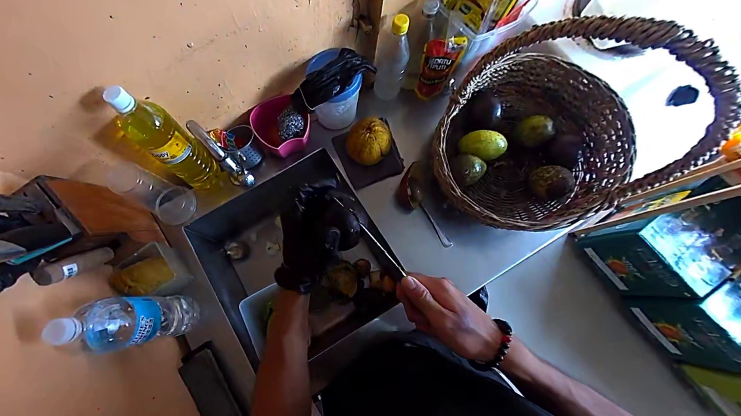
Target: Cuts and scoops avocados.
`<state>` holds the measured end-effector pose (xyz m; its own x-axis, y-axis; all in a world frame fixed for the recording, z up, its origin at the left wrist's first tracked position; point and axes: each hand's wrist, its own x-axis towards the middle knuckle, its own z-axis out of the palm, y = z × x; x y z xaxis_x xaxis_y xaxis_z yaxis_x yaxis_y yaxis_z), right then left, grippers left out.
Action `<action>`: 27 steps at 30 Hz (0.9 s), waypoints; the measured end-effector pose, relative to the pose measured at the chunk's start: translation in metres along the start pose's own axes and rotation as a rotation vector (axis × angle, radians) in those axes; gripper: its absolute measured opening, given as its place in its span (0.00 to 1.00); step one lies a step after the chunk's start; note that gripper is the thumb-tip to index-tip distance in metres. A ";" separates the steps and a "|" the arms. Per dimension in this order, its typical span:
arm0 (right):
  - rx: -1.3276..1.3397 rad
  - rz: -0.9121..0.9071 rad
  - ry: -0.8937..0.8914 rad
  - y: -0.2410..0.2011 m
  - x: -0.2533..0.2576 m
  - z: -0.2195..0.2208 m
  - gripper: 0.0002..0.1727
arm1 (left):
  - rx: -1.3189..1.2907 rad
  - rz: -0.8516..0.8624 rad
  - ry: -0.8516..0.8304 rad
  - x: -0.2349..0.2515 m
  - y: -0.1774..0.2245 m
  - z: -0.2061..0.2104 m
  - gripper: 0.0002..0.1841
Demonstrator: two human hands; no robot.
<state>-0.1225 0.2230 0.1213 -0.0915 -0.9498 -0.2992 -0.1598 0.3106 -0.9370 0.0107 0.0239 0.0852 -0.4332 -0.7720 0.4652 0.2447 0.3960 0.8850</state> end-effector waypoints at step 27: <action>-0.017 -0.106 0.225 0.026 0.018 0.001 0.32 | -0.782 -0.543 -0.009 -0.017 0.013 0.048 0.26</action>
<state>-0.1274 0.2140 0.0916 -0.2893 -0.9454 -0.1500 -0.1968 0.2121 -0.9572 -0.0206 0.0661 0.0902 -0.6641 -0.7477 -0.0030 0.5180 -0.4629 0.7193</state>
